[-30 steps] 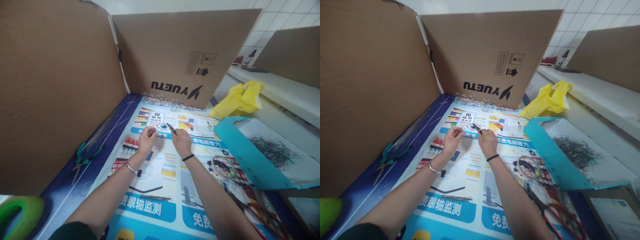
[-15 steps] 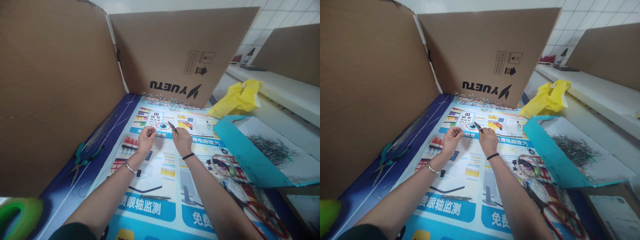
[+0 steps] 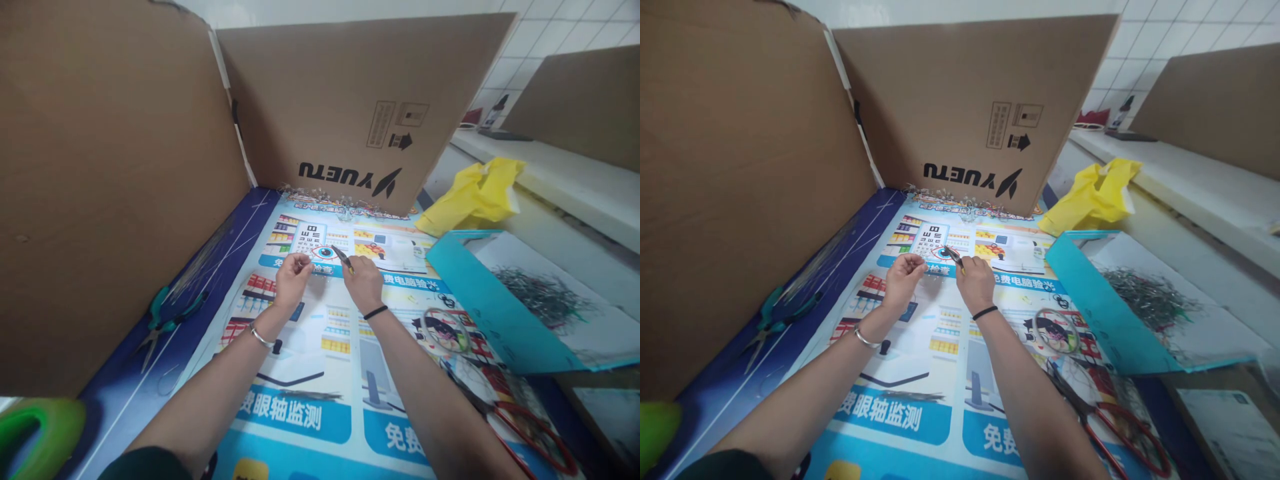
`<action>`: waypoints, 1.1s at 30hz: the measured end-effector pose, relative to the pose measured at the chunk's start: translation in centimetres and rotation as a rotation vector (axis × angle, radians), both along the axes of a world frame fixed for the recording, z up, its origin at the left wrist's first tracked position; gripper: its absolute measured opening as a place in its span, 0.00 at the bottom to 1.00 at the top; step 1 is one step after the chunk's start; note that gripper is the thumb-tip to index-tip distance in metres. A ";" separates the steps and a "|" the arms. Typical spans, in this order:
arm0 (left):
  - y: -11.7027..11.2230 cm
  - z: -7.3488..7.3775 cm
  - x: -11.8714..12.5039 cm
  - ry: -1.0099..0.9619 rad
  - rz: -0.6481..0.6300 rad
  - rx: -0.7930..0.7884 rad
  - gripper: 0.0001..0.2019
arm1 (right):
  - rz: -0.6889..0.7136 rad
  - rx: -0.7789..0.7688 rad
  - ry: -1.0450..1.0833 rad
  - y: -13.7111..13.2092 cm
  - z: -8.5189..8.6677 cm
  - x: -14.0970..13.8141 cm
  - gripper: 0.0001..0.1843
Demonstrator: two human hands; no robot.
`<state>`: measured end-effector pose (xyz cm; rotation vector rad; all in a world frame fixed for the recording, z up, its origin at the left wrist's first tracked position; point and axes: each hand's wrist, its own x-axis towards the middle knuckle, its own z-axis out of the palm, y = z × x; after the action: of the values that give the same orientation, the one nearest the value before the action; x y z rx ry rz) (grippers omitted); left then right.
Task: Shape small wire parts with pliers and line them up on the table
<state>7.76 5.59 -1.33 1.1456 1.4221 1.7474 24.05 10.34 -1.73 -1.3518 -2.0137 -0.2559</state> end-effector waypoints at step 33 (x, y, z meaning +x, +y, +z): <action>-0.1 1.0 -0.3 -0.173 -0.092 -0.077 0.21 | 0.223 -0.230 0.253 0.4 -0.5 -0.3 0.11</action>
<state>7.45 5.54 -0.35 0.9788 1.3008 1.6696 23.71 10.71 -2.24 -1.2108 -1.9988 0.2429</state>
